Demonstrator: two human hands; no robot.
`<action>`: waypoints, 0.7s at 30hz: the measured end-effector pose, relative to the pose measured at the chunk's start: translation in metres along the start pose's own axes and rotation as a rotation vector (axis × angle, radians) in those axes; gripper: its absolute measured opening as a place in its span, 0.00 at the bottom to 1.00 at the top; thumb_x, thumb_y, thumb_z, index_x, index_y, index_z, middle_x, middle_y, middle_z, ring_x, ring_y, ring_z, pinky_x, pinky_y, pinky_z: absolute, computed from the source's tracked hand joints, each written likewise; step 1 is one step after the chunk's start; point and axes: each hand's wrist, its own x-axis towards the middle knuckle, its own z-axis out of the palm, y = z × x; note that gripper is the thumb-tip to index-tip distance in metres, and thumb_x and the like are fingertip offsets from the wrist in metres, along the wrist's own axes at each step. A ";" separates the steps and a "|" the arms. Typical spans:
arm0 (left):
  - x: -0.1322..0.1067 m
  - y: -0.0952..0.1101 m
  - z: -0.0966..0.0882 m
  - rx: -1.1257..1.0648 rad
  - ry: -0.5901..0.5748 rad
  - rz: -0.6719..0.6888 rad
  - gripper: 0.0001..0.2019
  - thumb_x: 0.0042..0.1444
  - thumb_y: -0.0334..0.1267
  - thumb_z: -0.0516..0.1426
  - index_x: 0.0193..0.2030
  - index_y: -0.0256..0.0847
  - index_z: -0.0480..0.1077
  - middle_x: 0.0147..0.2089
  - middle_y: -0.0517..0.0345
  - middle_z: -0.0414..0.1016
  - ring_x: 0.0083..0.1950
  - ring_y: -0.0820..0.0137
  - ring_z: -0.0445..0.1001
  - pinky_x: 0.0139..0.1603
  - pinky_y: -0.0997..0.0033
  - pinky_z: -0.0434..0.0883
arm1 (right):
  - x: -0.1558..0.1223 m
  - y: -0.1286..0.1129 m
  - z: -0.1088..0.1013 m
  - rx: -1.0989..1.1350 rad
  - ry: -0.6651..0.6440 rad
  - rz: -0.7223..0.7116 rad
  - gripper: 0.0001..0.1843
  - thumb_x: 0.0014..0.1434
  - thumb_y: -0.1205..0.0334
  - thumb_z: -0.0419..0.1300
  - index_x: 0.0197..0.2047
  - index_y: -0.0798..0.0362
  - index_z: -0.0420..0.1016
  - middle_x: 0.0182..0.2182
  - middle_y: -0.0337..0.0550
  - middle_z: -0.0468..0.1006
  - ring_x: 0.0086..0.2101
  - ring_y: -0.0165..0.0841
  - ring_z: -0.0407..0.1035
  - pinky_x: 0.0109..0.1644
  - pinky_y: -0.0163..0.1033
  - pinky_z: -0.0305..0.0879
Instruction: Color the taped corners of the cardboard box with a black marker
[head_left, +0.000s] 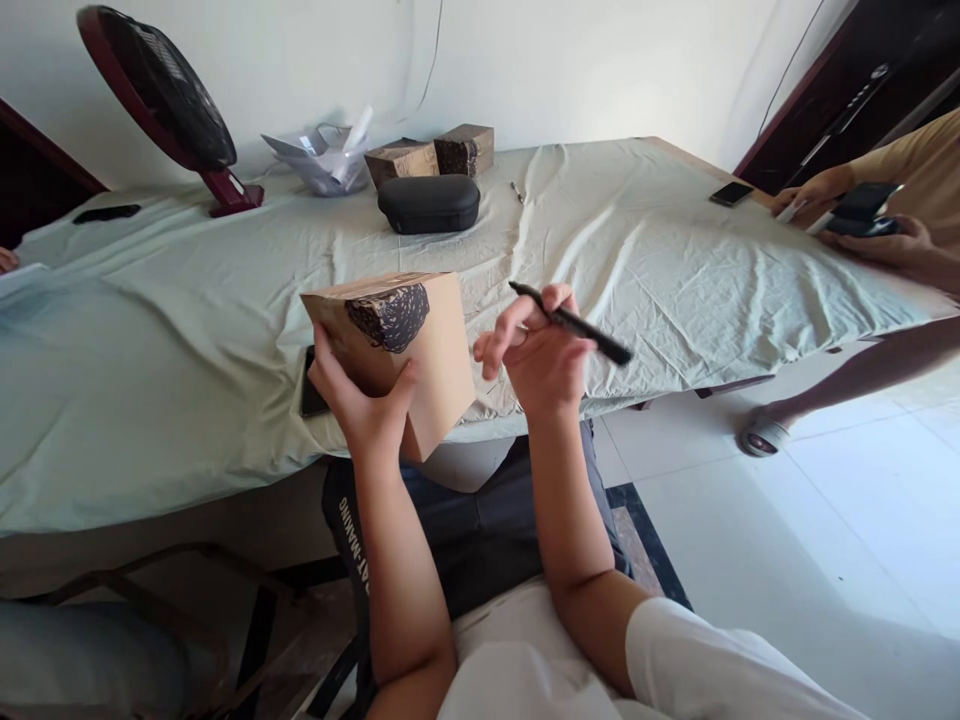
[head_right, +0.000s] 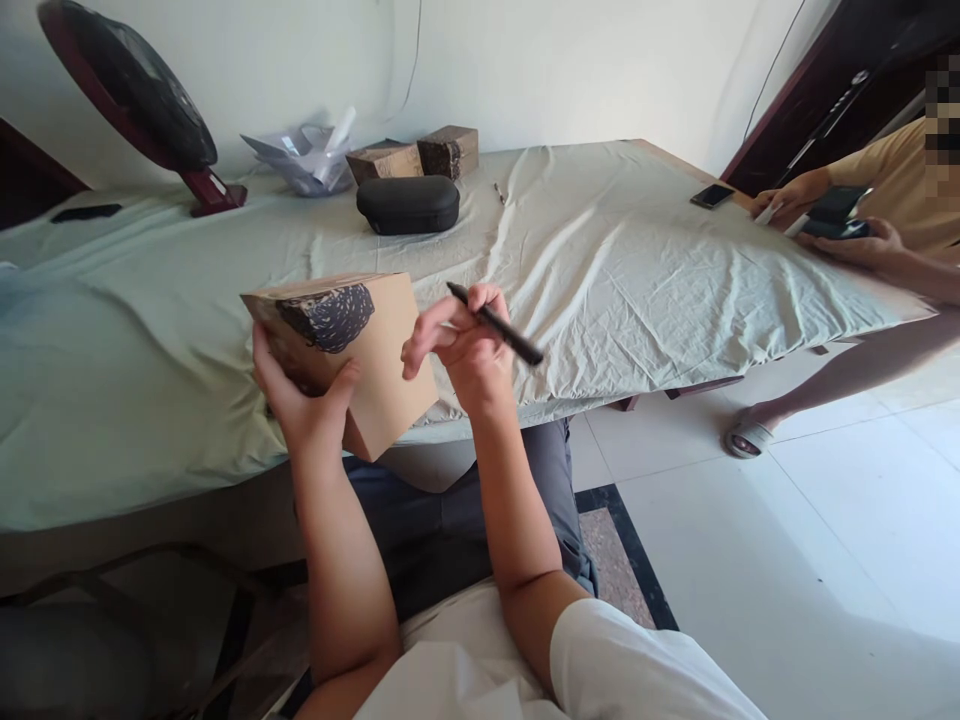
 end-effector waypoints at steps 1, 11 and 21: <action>-0.001 0.006 0.000 0.063 0.037 0.021 0.62 0.48 0.49 0.75 0.85 0.43 0.50 0.77 0.35 0.59 0.82 0.45 0.60 0.83 0.45 0.60 | -0.003 0.002 0.004 -0.049 -0.014 -0.017 0.38 0.56 0.19 0.67 0.49 0.40 0.61 0.29 0.31 0.74 0.21 0.34 0.71 0.35 0.49 0.79; -0.010 0.048 0.011 0.385 -0.015 0.012 0.61 0.47 0.57 0.76 0.83 0.35 0.56 0.75 0.27 0.61 0.77 0.28 0.63 0.74 0.21 0.61 | -0.011 0.032 0.014 -0.384 -0.206 -0.250 0.11 0.74 0.51 0.62 0.49 0.47 0.81 0.34 0.40 0.84 0.29 0.31 0.73 0.35 0.41 0.72; -0.009 0.053 0.015 0.403 -0.014 -0.004 0.64 0.47 0.66 0.73 0.83 0.32 0.57 0.76 0.22 0.60 0.77 0.25 0.61 0.74 0.20 0.61 | -0.006 0.033 0.007 -0.623 -0.173 -0.089 0.09 0.65 0.50 0.60 0.42 0.44 0.76 0.39 0.42 0.83 0.35 0.35 0.77 0.44 0.43 0.78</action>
